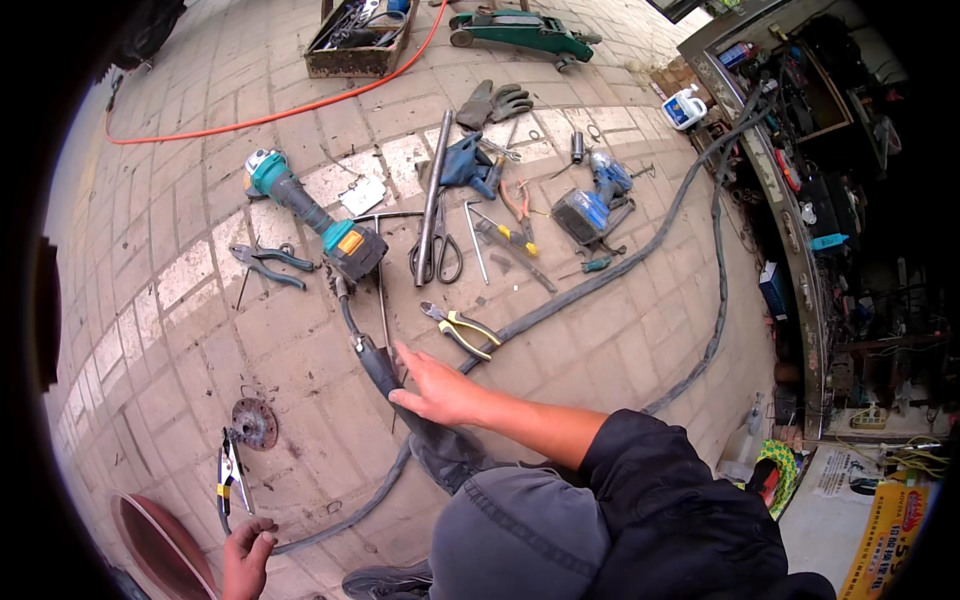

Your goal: The person sits on a tiled floor and uses pliers to hold a circular metal part while welding it with a handheld welding tool. They then use a wire brush to clean the welded area and continue welding.

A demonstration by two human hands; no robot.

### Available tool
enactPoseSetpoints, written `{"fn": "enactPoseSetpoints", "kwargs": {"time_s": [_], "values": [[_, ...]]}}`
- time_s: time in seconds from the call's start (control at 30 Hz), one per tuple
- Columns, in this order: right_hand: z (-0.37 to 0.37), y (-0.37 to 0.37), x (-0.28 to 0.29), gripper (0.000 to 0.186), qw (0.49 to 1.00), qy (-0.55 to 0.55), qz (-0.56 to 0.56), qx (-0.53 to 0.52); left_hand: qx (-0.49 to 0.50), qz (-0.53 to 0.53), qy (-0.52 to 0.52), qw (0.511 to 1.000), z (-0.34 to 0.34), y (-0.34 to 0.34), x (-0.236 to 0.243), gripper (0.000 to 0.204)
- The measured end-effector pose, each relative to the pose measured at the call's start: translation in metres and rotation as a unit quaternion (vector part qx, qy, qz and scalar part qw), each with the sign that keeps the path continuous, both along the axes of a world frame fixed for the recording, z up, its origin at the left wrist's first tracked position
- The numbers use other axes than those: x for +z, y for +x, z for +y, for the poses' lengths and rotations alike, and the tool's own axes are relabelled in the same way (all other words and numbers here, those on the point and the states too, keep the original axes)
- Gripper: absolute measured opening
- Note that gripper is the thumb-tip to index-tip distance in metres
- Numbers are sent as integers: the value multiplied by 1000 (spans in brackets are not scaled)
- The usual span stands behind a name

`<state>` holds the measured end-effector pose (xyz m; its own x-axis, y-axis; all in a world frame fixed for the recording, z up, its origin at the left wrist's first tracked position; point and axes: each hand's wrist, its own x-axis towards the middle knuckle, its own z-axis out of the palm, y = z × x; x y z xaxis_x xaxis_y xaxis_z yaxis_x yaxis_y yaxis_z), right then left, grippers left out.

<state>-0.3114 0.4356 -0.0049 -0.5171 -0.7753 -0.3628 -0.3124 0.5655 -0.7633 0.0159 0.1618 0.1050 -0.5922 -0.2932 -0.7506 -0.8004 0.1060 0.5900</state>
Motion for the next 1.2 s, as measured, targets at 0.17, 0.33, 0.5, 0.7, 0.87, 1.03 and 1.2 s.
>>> {"fn": "enactPoseSetpoints", "kwargs": {"time_s": [0.17, 0.33, 0.5, 0.7, 0.87, 1.03, 1.2], "values": [[10, -6, 46, 63, 996, 64, -40, -43, -219, 121, -65, 966, 23, -11, 137, 38], [67, 4, 114, 53, 976, 171, -9, -136, -114, 189, -371, 902, 55, -6, 111, 27], [171, 34, 230, 53, 923, 259, -36, -281, -73, 185, -383, 902, 107, -17, 119, 36], [333, 89, 423, 47, 817, 304, -27, -489, -54, 211, -213, 952, 173, -84, 272, 26], [497, 168, 531, 40, 671, 381, 63, -633, -165, 91, -186, 964, 135, -115, 306, 31], [566, 209, 585, 47, 607, 306, -20, -733, -183, 21, -153, 971, 6, -107, 279, 38], [591, 225, 541, 47, 595, 319, -52, -736, -244, -64, -182, 950, 133, -218, 328, 37]]}}
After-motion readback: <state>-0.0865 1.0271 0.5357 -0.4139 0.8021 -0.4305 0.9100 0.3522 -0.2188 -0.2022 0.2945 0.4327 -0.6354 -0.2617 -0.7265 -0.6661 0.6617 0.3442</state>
